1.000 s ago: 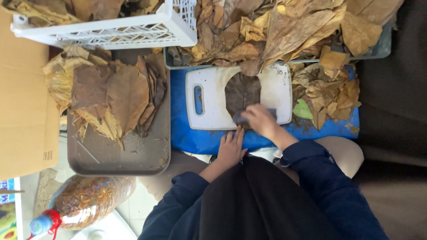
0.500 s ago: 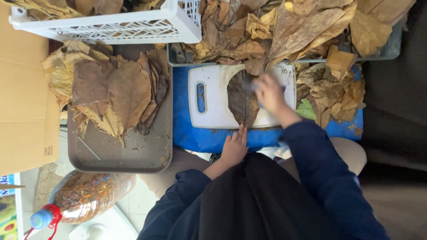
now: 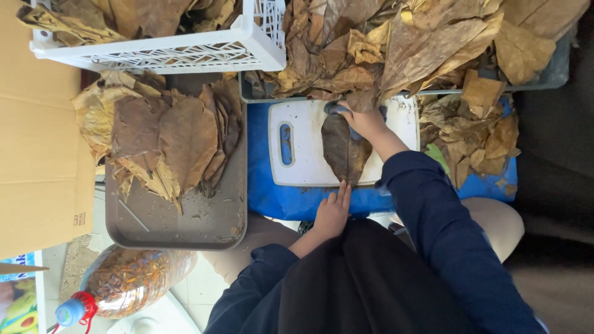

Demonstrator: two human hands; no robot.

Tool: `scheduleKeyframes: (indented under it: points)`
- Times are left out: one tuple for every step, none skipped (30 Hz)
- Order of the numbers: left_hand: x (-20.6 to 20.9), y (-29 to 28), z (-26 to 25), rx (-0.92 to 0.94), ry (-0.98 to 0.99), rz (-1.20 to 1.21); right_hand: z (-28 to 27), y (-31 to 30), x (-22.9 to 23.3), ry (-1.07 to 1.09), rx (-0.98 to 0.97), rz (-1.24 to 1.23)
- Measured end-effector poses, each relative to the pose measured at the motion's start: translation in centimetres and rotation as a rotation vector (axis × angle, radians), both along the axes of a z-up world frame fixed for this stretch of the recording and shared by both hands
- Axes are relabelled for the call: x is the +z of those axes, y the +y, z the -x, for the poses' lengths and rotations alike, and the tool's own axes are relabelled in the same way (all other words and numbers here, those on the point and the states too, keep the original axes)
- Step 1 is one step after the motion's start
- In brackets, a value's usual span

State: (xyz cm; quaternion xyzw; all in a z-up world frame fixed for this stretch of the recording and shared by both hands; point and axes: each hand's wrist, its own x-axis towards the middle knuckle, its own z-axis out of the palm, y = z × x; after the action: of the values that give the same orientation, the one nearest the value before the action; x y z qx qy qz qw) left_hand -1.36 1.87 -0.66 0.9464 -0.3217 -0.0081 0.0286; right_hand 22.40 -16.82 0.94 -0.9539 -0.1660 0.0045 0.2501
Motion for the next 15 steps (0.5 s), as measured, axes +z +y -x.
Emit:
scheduleKeyframes:
  points:
    - [-0.7,0.1,0.6,-0.011,0.026,-0.009,1.2,0.3,1.4,0.069,-0.025,-0.014]
    - [-1.2,0.2,0.9,-0.010,0.032,-0.007,3.3,1.0,2.6,0.075,-0.024,-0.012]
    - [-1.7,0.1,0.9,-0.008,-0.011,0.019,5.1,1.5,3.9,0.244,-0.089,-0.202]
    - [-2.3,0.0,0.8,-0.006,-0.054,0.045,6.9,2.0,5.3,0.413,-0.153,-0.393]
    - [-2.6,-0.1,0.6,-0.004,-0.054,0.052,7.5,1.5,3.0,0.414,-0.153,-0.385]
    - [-2.8,-0.2,0.4,0.000,-0.103,0.083,8.1,1.0,0.6,0.021,0.254,-0.237]
    - [-3.1,-0.2,0.7,0.001,-0.145,0.109,9.2,0.6,-1.8,-0.371,0.649,-0.083]
    - [-2.7,-0.5,0.8,0.002,-0.138,0.113,9.2,0.6,-2.4,-0.363,0.649,-0.082]
    - [-2.3,-0.4,0.6,0.014,-0.174,0.124,8.9,0.9,-3.1,-0.347,0.664,-0.055]
    - [-1.8,-0.5,0.5,0.025,-0.210,0.135,8.6,1.2,-3.7,-0.331,0.679,-0.029]
    - [-1.9,-0.3,0.4,0.028,-0.215,0.128,7.0,1.2,-5.9,-0.337,0.682,-0.034]
    - [-1.8,-0.2,0.3,0.032,-0.198,0.141,5.4,1.1,-8.1,-0.345,0.568,0.022]
    - [-1.8,-0.4,0.2,0.024,-0.183,0.158,3.9,0.6,-10.2,-0.352,0.441,0.084]
    - [-1.5,-0.1,0.0,0.014,-0.188,0.157,2.8,1.8,-6.9,-0.358,0.432,0.084]
    - [-1.2,-0.3,0.0,0.014,-0.192,0.126,1.7,2.5,-3.5,-0.210,0.334,0.021]
